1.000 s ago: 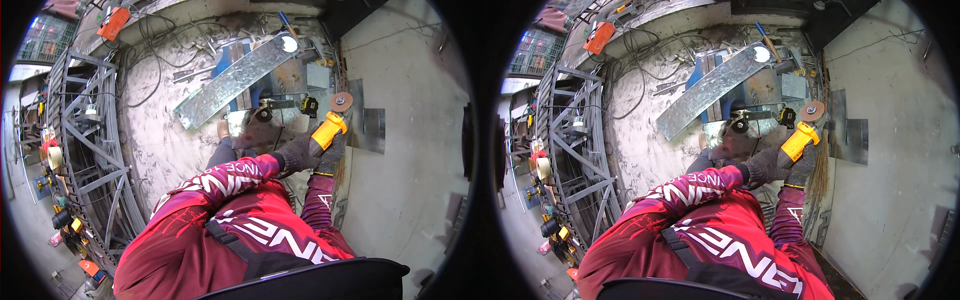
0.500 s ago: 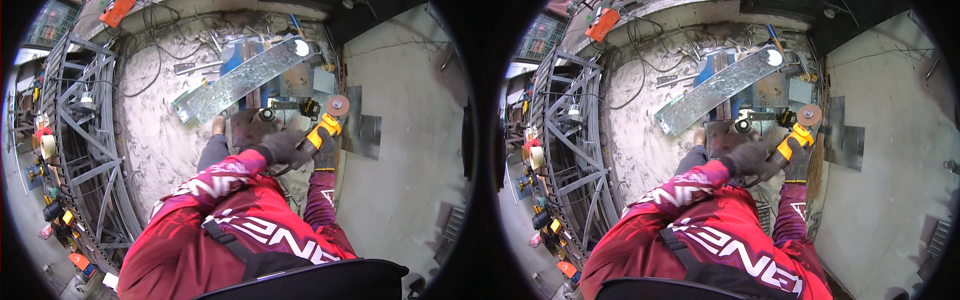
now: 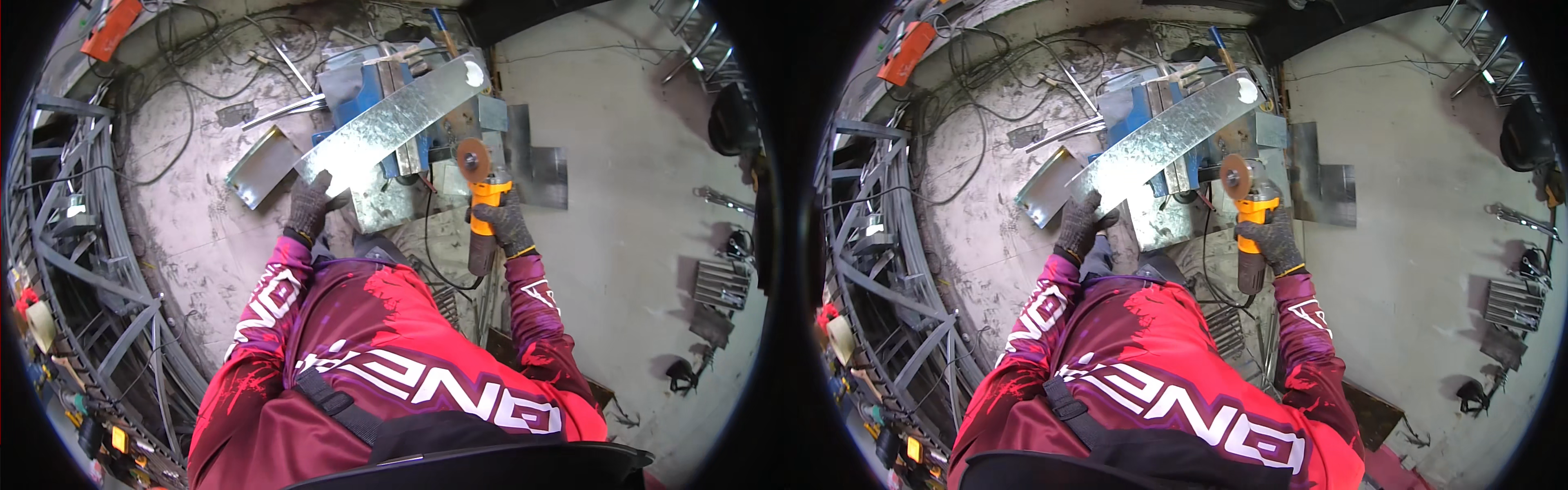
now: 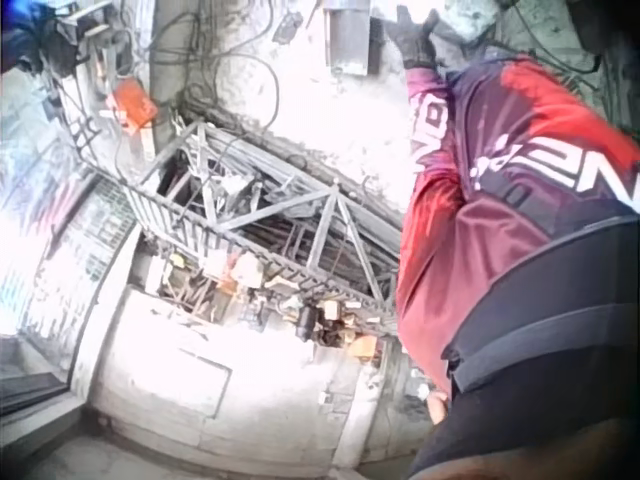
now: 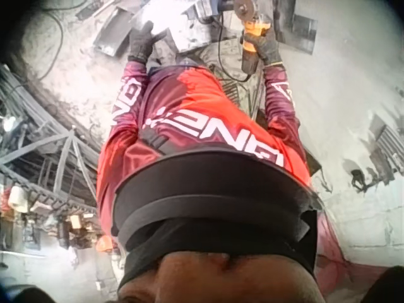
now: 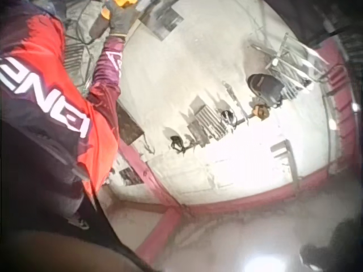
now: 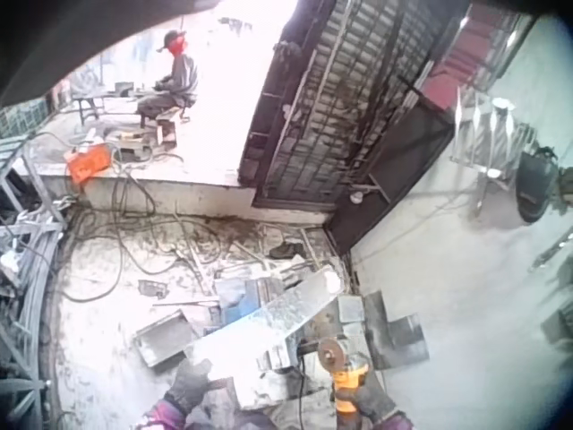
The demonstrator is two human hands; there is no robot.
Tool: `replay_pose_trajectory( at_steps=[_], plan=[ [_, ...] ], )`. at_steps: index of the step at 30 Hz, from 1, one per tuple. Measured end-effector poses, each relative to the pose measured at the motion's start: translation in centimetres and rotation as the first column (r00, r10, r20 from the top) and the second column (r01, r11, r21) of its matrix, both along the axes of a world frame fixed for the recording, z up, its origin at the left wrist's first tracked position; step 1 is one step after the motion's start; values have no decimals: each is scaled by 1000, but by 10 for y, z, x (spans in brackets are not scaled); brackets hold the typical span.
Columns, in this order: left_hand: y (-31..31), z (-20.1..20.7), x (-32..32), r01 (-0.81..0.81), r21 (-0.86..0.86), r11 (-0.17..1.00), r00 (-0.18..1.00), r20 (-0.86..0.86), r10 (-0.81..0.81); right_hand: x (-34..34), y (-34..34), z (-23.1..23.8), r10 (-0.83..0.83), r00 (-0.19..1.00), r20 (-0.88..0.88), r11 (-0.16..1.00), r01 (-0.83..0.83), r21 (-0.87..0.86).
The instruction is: Grinding a piece of metal with an angle grinder and then hammering it into shape.
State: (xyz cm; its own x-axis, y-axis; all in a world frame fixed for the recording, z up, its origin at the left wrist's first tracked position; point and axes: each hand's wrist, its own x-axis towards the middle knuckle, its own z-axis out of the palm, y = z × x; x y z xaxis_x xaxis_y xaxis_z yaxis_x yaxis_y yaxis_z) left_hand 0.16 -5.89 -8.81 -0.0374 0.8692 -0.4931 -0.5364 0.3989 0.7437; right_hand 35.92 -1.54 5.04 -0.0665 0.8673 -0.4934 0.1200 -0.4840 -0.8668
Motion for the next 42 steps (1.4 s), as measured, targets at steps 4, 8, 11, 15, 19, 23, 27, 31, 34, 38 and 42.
replay_pose_trajectory(
  at_steps=[4,8,11,15,19,23,27,31,34,38,42],
  plan=[
    [25,-11,-21,63,-119,991,971,236,-34,-32,-4,-2,138,988,70,989,-134,-60],
    [34,-21,-21,133,10,991,976,172,-133,-52,-8,-9,224,961,164,972,-232,30],
    [38,-29,-17,112,111,987,982,138,-127,-55,-13,-6,96,992,81,993,-89,-75],
    [44,-44,-6,187,166,968,973,-168,-159,-46,-22,6,-20,999,42,996,23,-82],
    [46,-48,-2,53,163,985,998,-51,-45,-39,-29,12,-83,995,57,996,84,-20],
    [42,-23,-17,183,42,982,976,-125,-176,-45,-25,6,-31,998,49,999,33,-25],
    [40,3,-25,118,-116,986,987,119,-104,-63,-15,-9,105,991,88,994,-106,7],
    [34,0,-34,216,28,976,971,-112,-211,-81,-13,-25,176,981,87,984,-178,20],
    [29,-24,-37,197,76,977,977,60,-202,-92,-20,-32,197,973,117,980,-194,-34],
    [29,-61,-40,391,210,896,866,-415,-280,-102,-26,-39,240,957,161,968,-248,30],
    [27,-74,-39,471,324,820,810,-528,-257,-102,-32,-38,178,976,123,984,-175,-33]
  ],
)
